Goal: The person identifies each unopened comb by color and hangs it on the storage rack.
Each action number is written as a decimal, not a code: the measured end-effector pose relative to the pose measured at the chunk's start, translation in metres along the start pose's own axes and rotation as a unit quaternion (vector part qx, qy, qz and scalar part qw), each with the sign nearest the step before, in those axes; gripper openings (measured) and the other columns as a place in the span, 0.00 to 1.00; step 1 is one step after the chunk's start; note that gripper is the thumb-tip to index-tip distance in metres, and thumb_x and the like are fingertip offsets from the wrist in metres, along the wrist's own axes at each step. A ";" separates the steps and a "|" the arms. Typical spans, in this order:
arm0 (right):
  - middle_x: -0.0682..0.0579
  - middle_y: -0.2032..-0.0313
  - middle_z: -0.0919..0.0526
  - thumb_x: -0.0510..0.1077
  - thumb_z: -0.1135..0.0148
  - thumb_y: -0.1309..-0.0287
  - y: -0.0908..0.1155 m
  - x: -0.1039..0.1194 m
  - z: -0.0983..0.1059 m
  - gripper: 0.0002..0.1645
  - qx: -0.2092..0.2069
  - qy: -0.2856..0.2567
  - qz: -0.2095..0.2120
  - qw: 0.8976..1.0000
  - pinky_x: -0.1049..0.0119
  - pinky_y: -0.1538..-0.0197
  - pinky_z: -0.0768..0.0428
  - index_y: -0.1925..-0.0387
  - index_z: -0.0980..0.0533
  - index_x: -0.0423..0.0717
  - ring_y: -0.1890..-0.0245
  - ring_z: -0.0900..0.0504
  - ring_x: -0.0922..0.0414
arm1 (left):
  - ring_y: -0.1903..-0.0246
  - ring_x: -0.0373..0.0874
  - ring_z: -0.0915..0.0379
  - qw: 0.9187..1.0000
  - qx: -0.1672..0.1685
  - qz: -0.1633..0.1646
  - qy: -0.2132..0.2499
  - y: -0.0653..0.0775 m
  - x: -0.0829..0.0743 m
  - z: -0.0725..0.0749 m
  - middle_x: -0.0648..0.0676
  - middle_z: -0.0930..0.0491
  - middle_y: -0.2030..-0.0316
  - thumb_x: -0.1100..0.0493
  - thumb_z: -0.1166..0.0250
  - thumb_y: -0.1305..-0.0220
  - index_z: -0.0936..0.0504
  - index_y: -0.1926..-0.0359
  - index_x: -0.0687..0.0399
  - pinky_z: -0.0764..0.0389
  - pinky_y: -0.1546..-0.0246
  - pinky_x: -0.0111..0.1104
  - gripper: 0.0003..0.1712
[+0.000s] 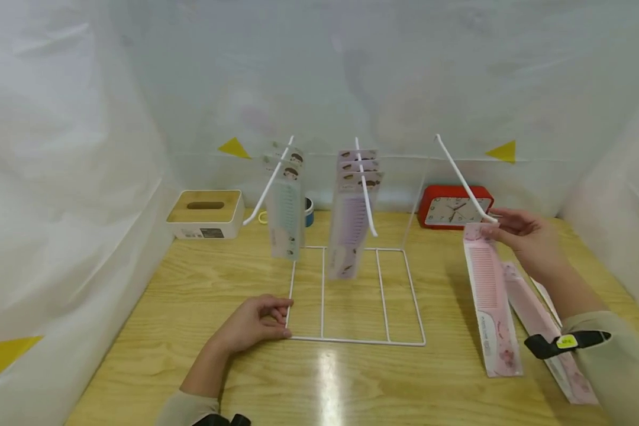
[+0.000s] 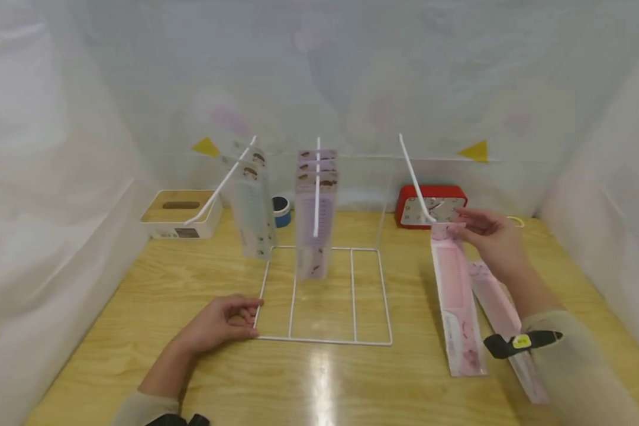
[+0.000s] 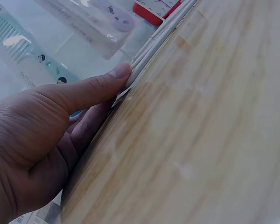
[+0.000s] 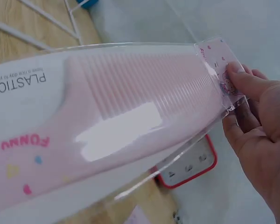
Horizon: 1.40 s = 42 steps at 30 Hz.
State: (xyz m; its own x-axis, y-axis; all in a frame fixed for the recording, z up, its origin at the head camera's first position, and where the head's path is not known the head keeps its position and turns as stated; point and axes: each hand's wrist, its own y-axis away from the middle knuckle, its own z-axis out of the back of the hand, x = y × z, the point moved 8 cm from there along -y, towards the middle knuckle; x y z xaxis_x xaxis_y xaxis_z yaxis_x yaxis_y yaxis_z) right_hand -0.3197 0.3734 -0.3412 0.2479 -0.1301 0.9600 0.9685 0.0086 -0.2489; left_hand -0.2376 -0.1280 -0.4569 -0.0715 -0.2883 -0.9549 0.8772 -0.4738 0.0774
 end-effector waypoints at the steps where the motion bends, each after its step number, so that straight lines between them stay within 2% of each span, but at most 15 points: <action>1: 0.64 0.63 0.11 0.28 0.34 0.41 0.004 0.010 -0.002 0.24 -0.003 -0.014 0.003 1.000 0.81 0.61 0.16 0.45 0.19 0.48 0.64 0.13 0.70 | 0.60 0.41 0.21 1.000 0.001 0.000 0.000 0.000 0.000 0.000 0.62 0.23 0.56 0.64 0.22 0.48 0.25 0.37 0.69 0.12 0.55 0.31 0.37; 6: 0.59 0.58 0.10 0.25 0.39 0.39 0.021 0.054 -0.014 0.27 0.011 -0.085 0.021 0.996 0.79 0.58 0.15 0.40 0.23 0.43 0.61 0.12 0.66 | 0.60 0.41 0.22 1.000 -0.001 -0.001 -0.003 0.001 -0.002 0.000 0.62 0.23 0.56 0.64 0.22 0.48 0.25 0.38 0.69 0.12 0.55 0.30 0.37; 8: 0.58 0.56 0.11 0.24 0.41 0.39 0.028 0.067 -0.020 0.25 0.018 -0.110 0.025 0.993 0.78 0.57 0.15 0.41 0.23 0.41 0.60 0.13 0.66 | 0.60 0.40 0.22 1.000 -0.003 -0.001 -0.003 0.001 -0.003 0.000 0.62 0.23 0.56 0.65 0.22 0.48 0.25 0.38 0.69 0.12 0.56 0.30 0.37; 11: 0.49 0.51 0.13 0.20 0.47 0.38 0.037 0.087 -0.032 0.20 0.056 -0.175 0.065 0.981 0.74 0.54 0.14 0.49 0.19 0.33 0.55 0.13 0.59 | 0.60 0.40 0.22 1.000 -0.004 -0.004 0.001 0.002 -0.004 0.001 0.62 0.23 0.56 0.65 0.23 0.48 0.25 0.38 0.70 0.12 0.56 0.29 0.36; 13: 0.43 0.48 0.15 0.16 0.51 0.39 0.045 0.100 -0.041 0.18 0.090 -0.225 0.106 0.964 0.71 0.52 0.13 0.55 0.19 0.25 0.50 0.15 0.54 | 0.60 0.40 0.22 1.000 -0.003 -0.007 0.002 0.003 -0.005 0.000 0.63 0.23 0.57 0.65 0.23 0.48 0.25 0.38 0.71 0.12 0.57 0.29 0.36; 15: 0.36 0.48 0.17 0.13 0.57 0.40 0.054 0.114 -0.050 0.18 0.143 -0.276 0.153 0.938 0.67 0.48 0.14 0.60 0.21 0.18 0.45 0.18 0.49 | 0.60 0.40 0.22 1.000 -0.002 -0.009 0.003 0.004 -0.005 0.000 0.64 0.22 0.56 0.66 0.23 0.47 0.25 0.38 0.72 0.13 0.57 0.28 0.36; 20: 0.33 0.52 0.17 0.14 0.56 0.39 0.075 0.152 -0.076 0.15 0.231 -0.320 0.234 0.888 0.66 0.45 0.15 0.60 0.23 0.15 0.45 0.21 0.46 | 0.60 0.41 0.23 1.000 -0.002 -0.008 0.007 0.005 -0.007 -0.001 0.65 0.23 0.56 0.67 0.23 0.47 0.25 0.38 0.72 0.13 0.57 0.27 0.36; 23: 0.31 0.55 0.16 0.13 0.55 0.40 0.084 0.174 -0.089 0.12 0.236 -0.356 0.261 0.866 0.65 0.47 0.14 0.61 0.24 0.13 0.48 0.21 0.44 | 0.60 0.41 0.23 1.000 -0.001 -0.007 0.011 0.005 -0.008 -0.001 0.66 0.23 0.56 0.67 0.24 0.47 0.25 0.38 0.73 0.13 0.57 0.27 0.36; 24: 0.30 0.56 0.16 0.13 0.54 0.42 0.086 0.180 -0.092 0.12 0.228 -0.366 0.267 0.862 0.64 0.48 0.14 0.62 0.24 0.11 0.49 0.20 0.44 | 0.60 0.41 0.23 1.000 -0.001 -0.006 0.013 0.005 -0.008 -0.001 0.66 0.23 0.56 0.67 0.24 0.47 0.25 0.38 0.73 0.13 0.57 0.27 0.36; 27: 0.27 0.58 0.16 0.10 0.54 0.45 0.089 0.189 -0.095 0.11 0.191 -0.377 0.271 0.865 0.62 0.50 0.13 0.63 0.26 0.08 0.51 0.20 0.42 | 0.60 0.41 0.23 1.000 -0.002 -0.004 0.011 0.004 -0.008 -0.001 0.66 0.23 0.56 0.67 0.24 0.47 0.25 0.38 0.72 0.13 0.58 0.27 0.36; 33: 0.27 0.60 0.16 0.09 0.55 0.46 0.085 0.189 -0.089 0.12 0.125 -0.364 0.252 0.888 0.60 0.52 0.11 0.63 0.26 0.07 0.54 0.17 0.41 | 0.60 0.40 0.23 1.000 -0.002 -0.004 0.010 0.003 -0.006 -0.001 0.64 0.23 0.56 0.66 0.23 0.47 0.25 0.38 0.71 0.13 0.57 0.28 0.35; 39: 0.28 0.60 0.16 0.10 0.54 0.45 0.079 0.181 -0.085 0.12 0.104 -0.353 0.235 0.899 0.61 0.55 0.11 0.61 0.25 0.09 0.57 0.16 0.42 | 0.60 0.39 0.22 1.000 -0.003 0.001 0.006 0.002 -0.003 0.000 0.62 0.23 0.56 0.65 0.23 0.48 0.24 0.38 0.69 0.12 0.56 0.29 0.36; 42: 0.31 0.60 0.15 0.11 0.55 0.44 0.075 0.177 -0.086 0.14 0.092 -0.335 0.222 0.911 0.63 0.57 0.12 0.60 0.24 0.11 0.59 0.15 0.44 | 0.60 0.40 0.22 1.000 -0.005 0.007 0.006 0.002 -0.002 0.000 0.62 0.23 0.56 0.64 0.22 0.48 0.24 0.38 0.68 0.12 0.56 0.29 0.36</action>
State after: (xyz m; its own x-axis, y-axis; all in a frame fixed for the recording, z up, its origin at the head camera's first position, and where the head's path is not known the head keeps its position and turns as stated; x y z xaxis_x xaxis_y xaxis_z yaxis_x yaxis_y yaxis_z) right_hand -0.2057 0.2660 -0.2009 0.5157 0.5600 0.6484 0.7421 0.0863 -0.6648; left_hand -0.2359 -0.1280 -0.4554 -0.0546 -0.2851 -0.9569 0.8827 -0.4618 0.0872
